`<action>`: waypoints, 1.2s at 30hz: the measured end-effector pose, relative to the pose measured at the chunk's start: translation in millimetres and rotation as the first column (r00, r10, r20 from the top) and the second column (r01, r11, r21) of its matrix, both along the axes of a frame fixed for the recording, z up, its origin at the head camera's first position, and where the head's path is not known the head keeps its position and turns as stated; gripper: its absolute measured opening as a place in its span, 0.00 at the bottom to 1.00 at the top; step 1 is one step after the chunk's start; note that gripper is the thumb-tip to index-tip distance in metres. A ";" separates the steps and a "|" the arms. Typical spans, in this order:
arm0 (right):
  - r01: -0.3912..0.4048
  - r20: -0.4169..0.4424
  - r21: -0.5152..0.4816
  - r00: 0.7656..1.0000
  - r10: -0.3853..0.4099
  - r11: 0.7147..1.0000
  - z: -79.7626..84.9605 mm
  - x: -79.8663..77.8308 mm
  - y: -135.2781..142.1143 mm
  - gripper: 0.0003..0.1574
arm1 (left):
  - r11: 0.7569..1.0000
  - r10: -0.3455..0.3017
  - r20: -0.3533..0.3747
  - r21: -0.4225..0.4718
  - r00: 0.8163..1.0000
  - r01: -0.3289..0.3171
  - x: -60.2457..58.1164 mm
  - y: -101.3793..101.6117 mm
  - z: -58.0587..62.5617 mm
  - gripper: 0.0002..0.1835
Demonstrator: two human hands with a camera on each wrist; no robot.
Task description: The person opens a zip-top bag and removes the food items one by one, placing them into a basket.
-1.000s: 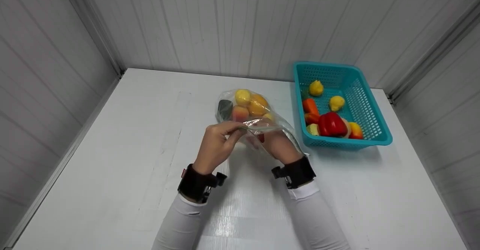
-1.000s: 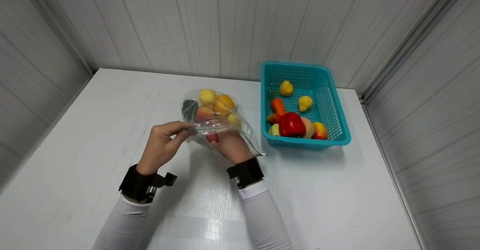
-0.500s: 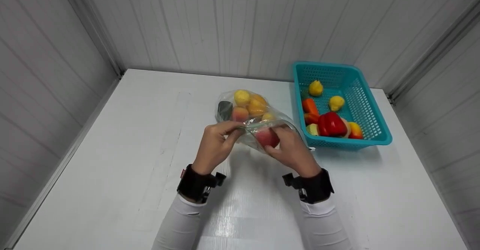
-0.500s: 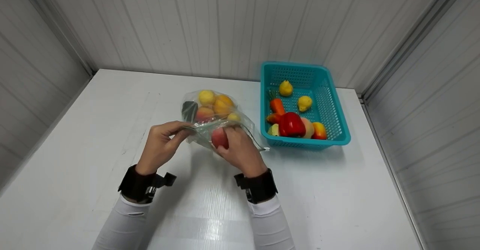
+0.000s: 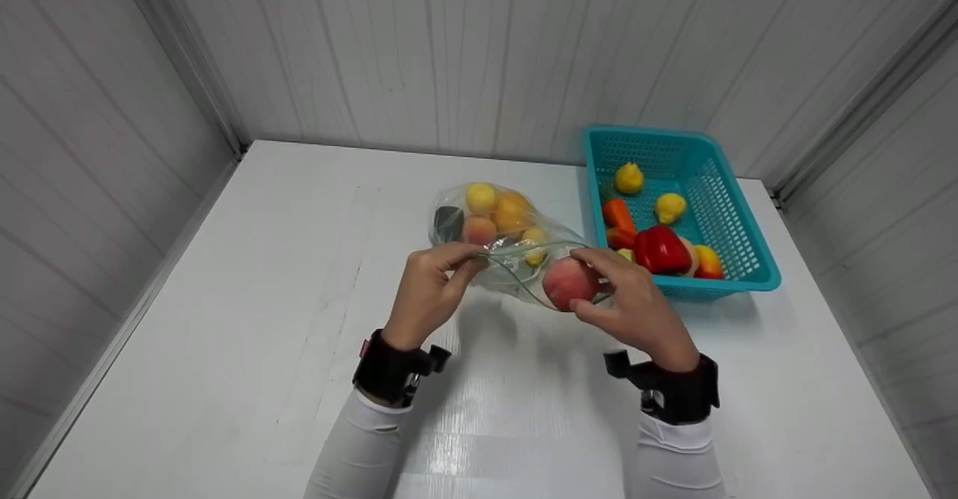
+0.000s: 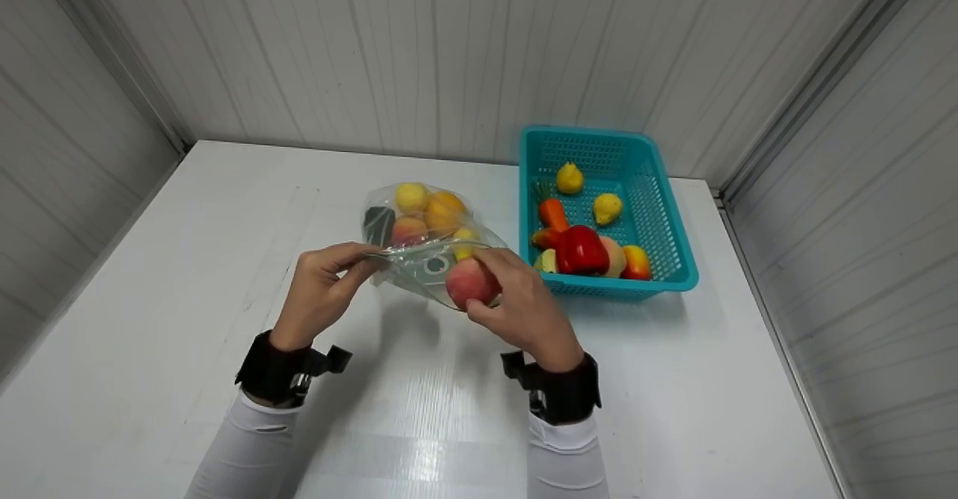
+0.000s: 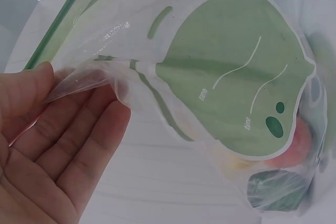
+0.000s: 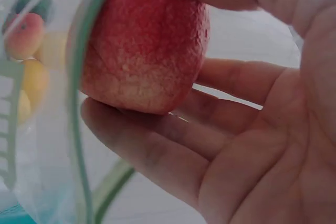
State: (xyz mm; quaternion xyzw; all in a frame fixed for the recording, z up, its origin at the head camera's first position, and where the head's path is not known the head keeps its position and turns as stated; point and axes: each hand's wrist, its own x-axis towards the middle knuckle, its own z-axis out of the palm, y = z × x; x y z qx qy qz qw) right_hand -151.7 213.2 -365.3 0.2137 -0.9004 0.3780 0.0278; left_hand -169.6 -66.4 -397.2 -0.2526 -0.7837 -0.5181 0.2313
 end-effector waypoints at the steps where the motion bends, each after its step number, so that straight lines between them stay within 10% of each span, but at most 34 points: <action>1: 0.001 0.004 -0.017 1.000 -0.001 1.000 1.4 0.9 5.2 0.37 | 1.000 0.001 0.003 0.000 1.000 -0.001 0.1 0.1 -0.1 0.04; 17: 0.151 0.058 -0.063 0.987 -0.147 0.987 2.3 1.9 65.3 0.33 | 1.000 0.018 0.002 -0.025 1.000 -0.018 1.0 -0.4 -0.5 0.04; 36: 0.439 0.161 0.052 0.883 -0.441 0.897 -4.1 -3.0 95.3 0.40 | 1.000 0.014 0.002 -0.014 1.000 -0.014 -0.6 0.4 -1.8 0.04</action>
